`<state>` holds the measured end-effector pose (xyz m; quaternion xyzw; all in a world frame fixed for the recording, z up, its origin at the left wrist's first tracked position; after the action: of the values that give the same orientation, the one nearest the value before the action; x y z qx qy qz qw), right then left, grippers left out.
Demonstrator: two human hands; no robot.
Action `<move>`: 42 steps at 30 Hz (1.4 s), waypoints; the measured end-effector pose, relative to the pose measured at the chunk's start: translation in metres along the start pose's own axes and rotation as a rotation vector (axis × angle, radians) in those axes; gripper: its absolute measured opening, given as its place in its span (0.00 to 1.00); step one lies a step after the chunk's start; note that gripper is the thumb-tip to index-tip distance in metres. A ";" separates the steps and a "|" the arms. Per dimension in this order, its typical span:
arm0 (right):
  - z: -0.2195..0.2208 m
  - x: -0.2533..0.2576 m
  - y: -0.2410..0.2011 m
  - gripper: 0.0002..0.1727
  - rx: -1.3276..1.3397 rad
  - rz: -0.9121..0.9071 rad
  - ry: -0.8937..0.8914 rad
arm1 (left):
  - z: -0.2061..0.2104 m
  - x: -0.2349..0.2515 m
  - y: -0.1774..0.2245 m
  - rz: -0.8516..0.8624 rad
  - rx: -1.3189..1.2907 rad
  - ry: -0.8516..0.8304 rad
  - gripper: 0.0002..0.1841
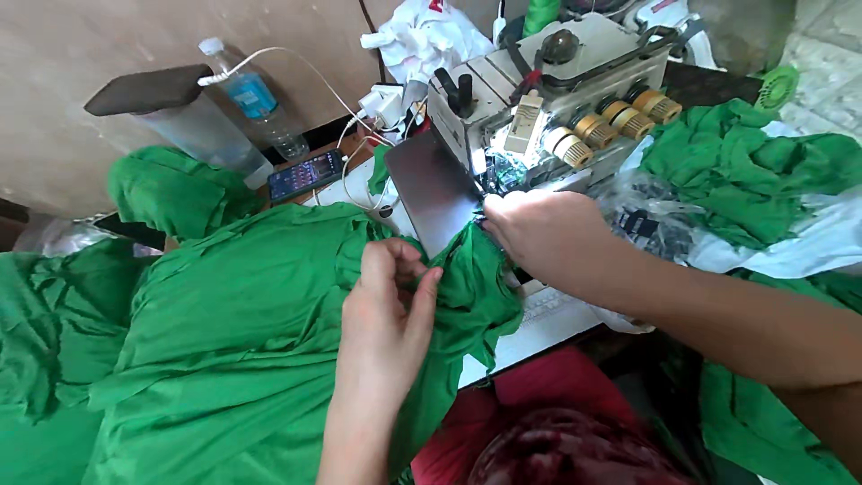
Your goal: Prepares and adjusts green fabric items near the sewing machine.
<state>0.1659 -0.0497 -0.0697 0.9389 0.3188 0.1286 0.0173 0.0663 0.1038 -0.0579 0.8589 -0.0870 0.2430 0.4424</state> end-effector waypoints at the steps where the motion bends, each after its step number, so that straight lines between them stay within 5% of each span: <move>1: 0.000 0.003 -0.004 0.10 -0.012 -0.019 -0.001 | 0.000 0.001 0.003 -0.006 -0.001 0.003 0.15; 4: 0.002 0.008 -0.011 0.05 -0.049 -0.056 -0.042 | 0.000 -0.001 -0.004 -0.001 -0.005 -0.001 0.12; 7: 0.002 0.002 -0.004 0.14 0.018 -0.097 -0.011 | -0.006 -0.004 -0.011 0.001 0.007 -0.009 0.09; 13: 0.024 -0.054 0.072 0.18 0.211 0.080 0.039 | -0.066 -0.024 -0.025 -0.012 0.077 0.071 0.12; 16: 0.064 -0.085 0.115 0.21 0.202 0.251 -0.138 | -0.111 -0.050 -0.046 -0.171 0.234 0.048 0.15; 18: 0.085 -0.099 0.130 0.24 0.186 0.330 -0.229 | -0.131 -0.071 -0.058 -0.380 0.459 -0.136 0.20; 21: 0.091 -0.111 0.132 0.33 0.199 0.355 -0.142 | -0.144 -0.085 -0.067 -0.563 0.565 -0.269 0.21; 23: 0.076 -0.112 0.120 0.41 0.192 0.313 0.044 | -0.142 -0.077 -0.062 -0.455 0.628 -0.196 0.13; 26: 0.050 -0.109 0.082 0.34 0.310 0.193 0.211 | -0.115 -0.057 -0.057 -0.276 0.578 -0.128 0.16; 30: 0.063 -0.097 0.022 0.37 0.407 0.021 0.188 | -0.054 -0.030 -0.067 -0.120 0.344 -0.206 0.26; 34: 0.076 -0.084 0.003 0.21 0.475 -0.083 0.099 | -0.028 -0.023 -0.083 -0.060 0.199 -0.306 0.14; 37: 0.047 -0.069 0.020 0.12 0.625 -0.125 0.120 | -0.081 -0.019 -0.051 -0.099 0.113 -0.175 0.22; 40: -0.012 -0.043 0.045 0.15 0.671 -0.183 0.245 | -0.163 -0.018 -0.002 0.056 -0.083 -0.001 0.15; 42: -0.051 -0.015 0.062 0.14 0.734 -0.255 0.370 | -0.220 -0.013 0.029 0.259 -0.221 -0.204 0.11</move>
<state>0.1787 -0.1105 -0.0164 0.7971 0.4545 0.1696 -0.3595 -0.0307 0.2619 0.0640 0.8070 -0.2670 0.1986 0.4878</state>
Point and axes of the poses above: each hand's wrist, its own x-axis towards the middle knuckle, its own z-axis out of the palm, y = z × x, the point moved 6 cm from there along x, towards the middle knuckle, and after that the axes turned 10 degrees about -x, right-handed, at the moved point
